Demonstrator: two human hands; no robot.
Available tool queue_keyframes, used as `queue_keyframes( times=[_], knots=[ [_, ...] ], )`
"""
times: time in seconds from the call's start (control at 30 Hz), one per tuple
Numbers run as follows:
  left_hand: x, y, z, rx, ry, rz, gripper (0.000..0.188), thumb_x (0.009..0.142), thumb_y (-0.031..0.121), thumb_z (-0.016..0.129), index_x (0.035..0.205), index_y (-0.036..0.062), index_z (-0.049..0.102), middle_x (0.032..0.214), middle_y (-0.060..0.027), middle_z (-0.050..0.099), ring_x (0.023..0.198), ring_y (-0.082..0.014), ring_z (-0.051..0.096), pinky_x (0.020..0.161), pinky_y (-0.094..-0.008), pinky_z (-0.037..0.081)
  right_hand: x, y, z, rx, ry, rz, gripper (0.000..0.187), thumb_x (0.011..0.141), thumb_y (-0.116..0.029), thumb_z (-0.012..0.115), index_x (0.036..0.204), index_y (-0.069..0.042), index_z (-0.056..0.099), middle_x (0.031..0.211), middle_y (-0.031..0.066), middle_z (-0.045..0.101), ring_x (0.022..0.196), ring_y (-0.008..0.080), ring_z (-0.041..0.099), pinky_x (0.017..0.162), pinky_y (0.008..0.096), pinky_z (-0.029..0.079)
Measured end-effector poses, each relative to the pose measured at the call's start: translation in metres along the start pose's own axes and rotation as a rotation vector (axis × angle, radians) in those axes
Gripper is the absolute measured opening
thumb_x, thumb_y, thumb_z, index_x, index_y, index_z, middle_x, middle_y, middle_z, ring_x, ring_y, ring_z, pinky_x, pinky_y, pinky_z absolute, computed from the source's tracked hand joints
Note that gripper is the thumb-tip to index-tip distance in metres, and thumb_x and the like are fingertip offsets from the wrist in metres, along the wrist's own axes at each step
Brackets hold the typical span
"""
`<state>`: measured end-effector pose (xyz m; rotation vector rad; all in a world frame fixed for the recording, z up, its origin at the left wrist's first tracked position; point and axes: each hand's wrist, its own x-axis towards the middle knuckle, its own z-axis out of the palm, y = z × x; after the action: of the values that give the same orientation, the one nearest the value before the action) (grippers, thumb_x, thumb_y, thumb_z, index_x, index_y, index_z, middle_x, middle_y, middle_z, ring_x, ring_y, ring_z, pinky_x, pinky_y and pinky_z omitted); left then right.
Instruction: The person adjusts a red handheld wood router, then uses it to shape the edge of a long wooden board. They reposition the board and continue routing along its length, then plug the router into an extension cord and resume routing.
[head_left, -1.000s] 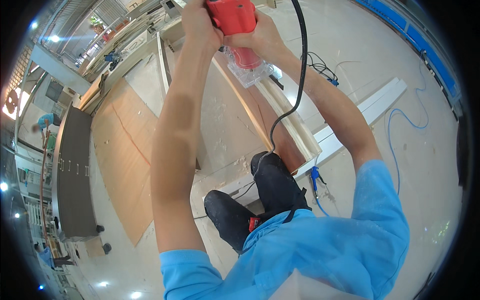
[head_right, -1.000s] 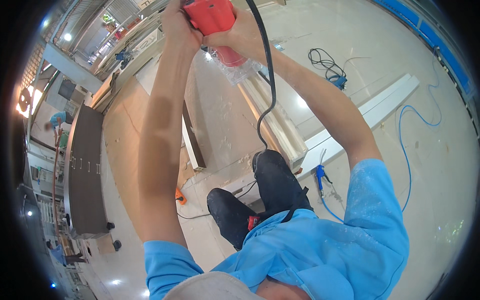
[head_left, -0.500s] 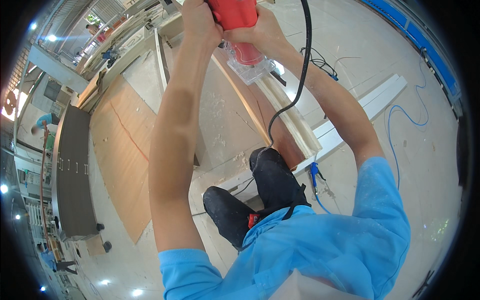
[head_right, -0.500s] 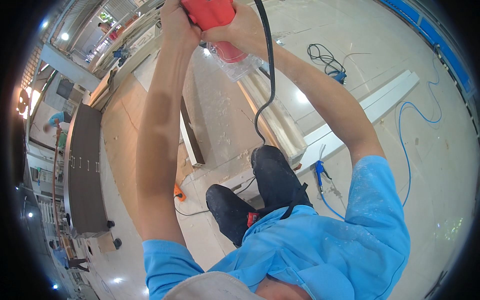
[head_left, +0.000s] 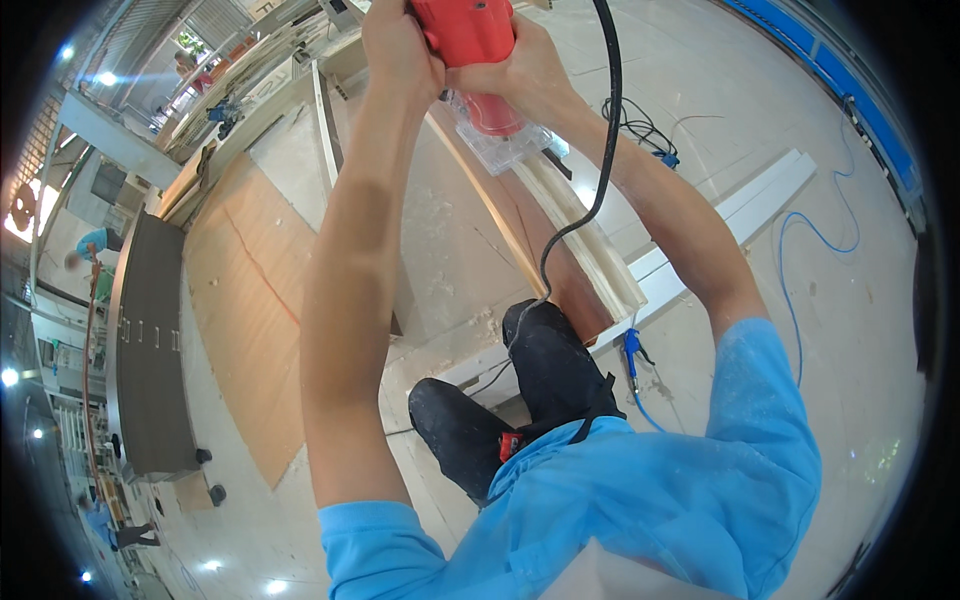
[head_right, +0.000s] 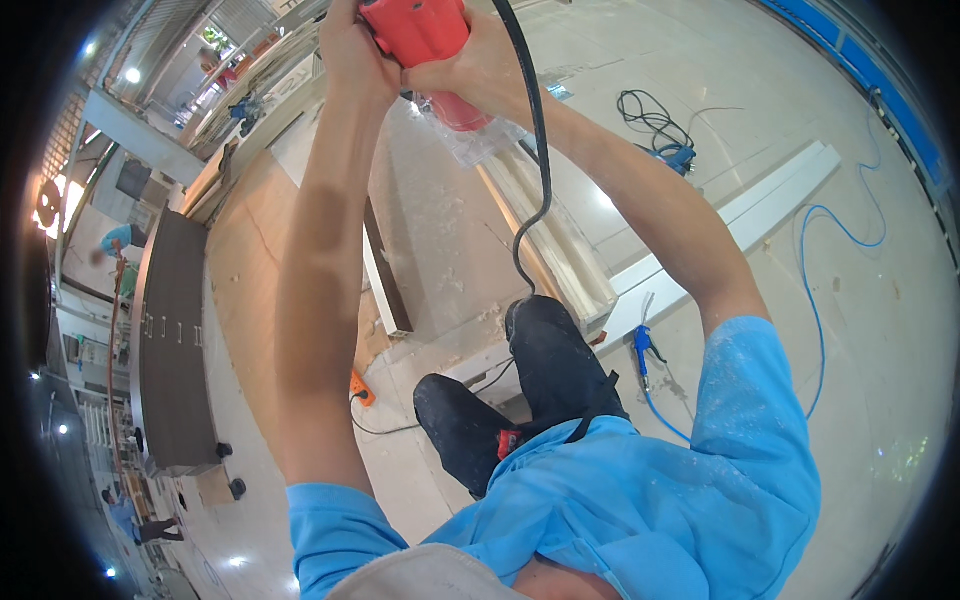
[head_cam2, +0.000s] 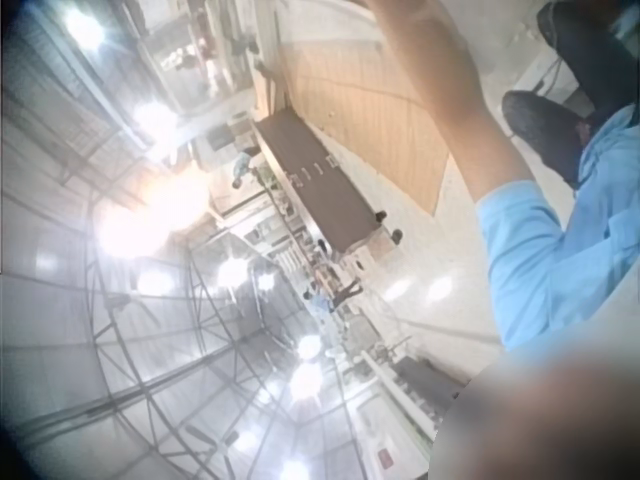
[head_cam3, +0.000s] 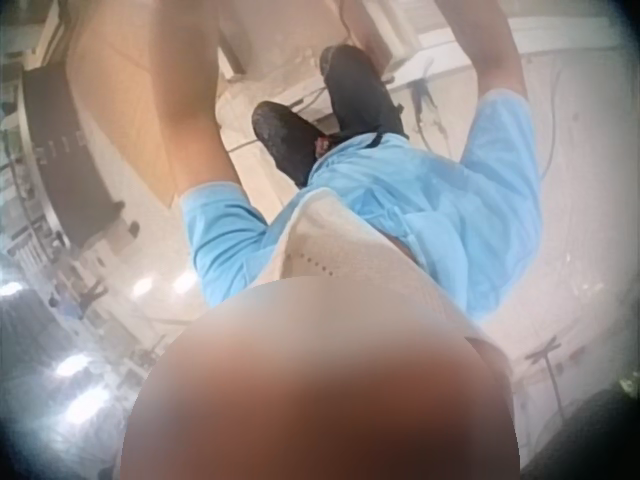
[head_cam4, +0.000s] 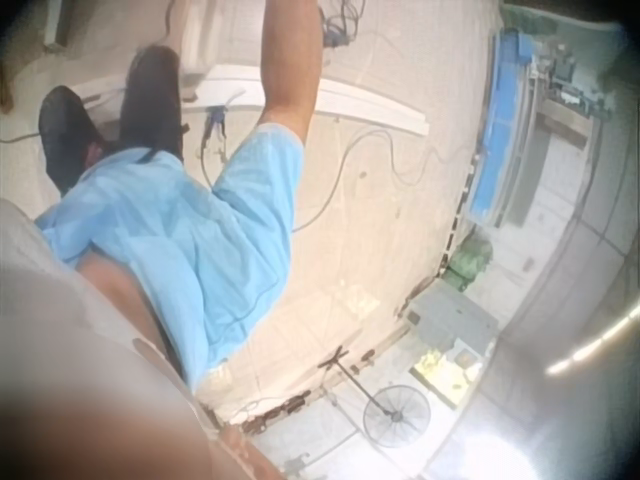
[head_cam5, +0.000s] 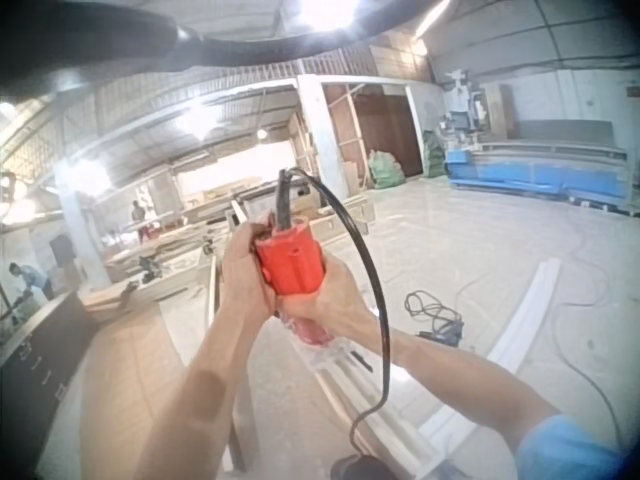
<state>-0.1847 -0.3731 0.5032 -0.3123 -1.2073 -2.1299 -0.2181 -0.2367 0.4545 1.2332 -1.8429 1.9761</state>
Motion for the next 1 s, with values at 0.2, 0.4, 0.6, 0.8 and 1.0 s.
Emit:
queue_keyframes(
  times=[0.2,0.4,0.6,0.8,1.0],
  knots=[
    [-0.052,0.002,-0.013,0.294,-0.127,0.149,0.058,0.106,0.043,0.05,0.137,-0.0052,0.053,0.128,-0.0105,0.066,0.119,-0.022,0.062,0.105,-0.0381,0.048,-0.003,0.0,0.001,-0.018,-0.121,-0.024,0.065,0.064,-0.026,0.087,0.118,0.002,0.065,0.103,0.0129,0.074,0.087,0.0211,0.072,0.08,0.0341,0.058],
    [-0.085,-0.005,-0.029,0.587,-0.288,0.159,0.069,0.095,0.042,0.074,0.143,-0.0013,0.048,0.126,-0.0087,0.064,0.107,-0.0161,0.062,0.091,-0.0304,0.051,0.002,0.015,0.002,0.034,-0.055,-0.112,0.069,0.067,-0.035,0.091,0.118,0.002,0.064,0.103,0.0104,0.073,0.093,0.0193,0.07,0.085,0.0334,0.056],
    [-0.084,-0.004,-0.017,0.57,-0.285,0.072,0.077,0.084,0.038,0.085,0.141,-0.0007,0.05,0.126,-0.011,0.065,0.113,-0.019,0.064,0.096,-0.0326,0.051,-0.001,0.013,-0.004,0.017,-0.064,-0.099,0.067,0.065,-0.034,0.093,0.115,0.001,0.065,0.104,0.0109,0.073,0.094,0.0201,0.071,0.084,0.0339,0.056],
    [-0.086,-0.003,-0.01,0.587,-0.238,0.057,0.074,0.078,0.032,0.088,0.136,-0.0006,0.054,0.119,-0.0099,0.068,0.106,-0.0183,0.067,0.094,-0.0315,0.052,-0.002,0.011,-0.002,-0.022,-0.045,-0.097,0.071,0.067,-0.046,0.09,0.12,-0.005,0.067,0.108,0.0116,0.075,0.094,0.0247,0.074,0.085,0.0341,0.058],
    [-0.08,-0.003,-0.008,0.591,-0.172,0.014,0.068,0.08,0.029,0.087,0.131,-0.0012,0.056,0.11,-0.0091,0.071,0.096,-0.0173,0.068,0.09,-0.0306,0.052,0.002,0.018,0.005,0.193,0.017,-0.094,0.069,0.067,-0.035,0.087,0.125,-0.005,0.064,0.108,0.0139,0.074,0.097,0.0263,0.072,0.088,0.0376,0.056]
  ],
)
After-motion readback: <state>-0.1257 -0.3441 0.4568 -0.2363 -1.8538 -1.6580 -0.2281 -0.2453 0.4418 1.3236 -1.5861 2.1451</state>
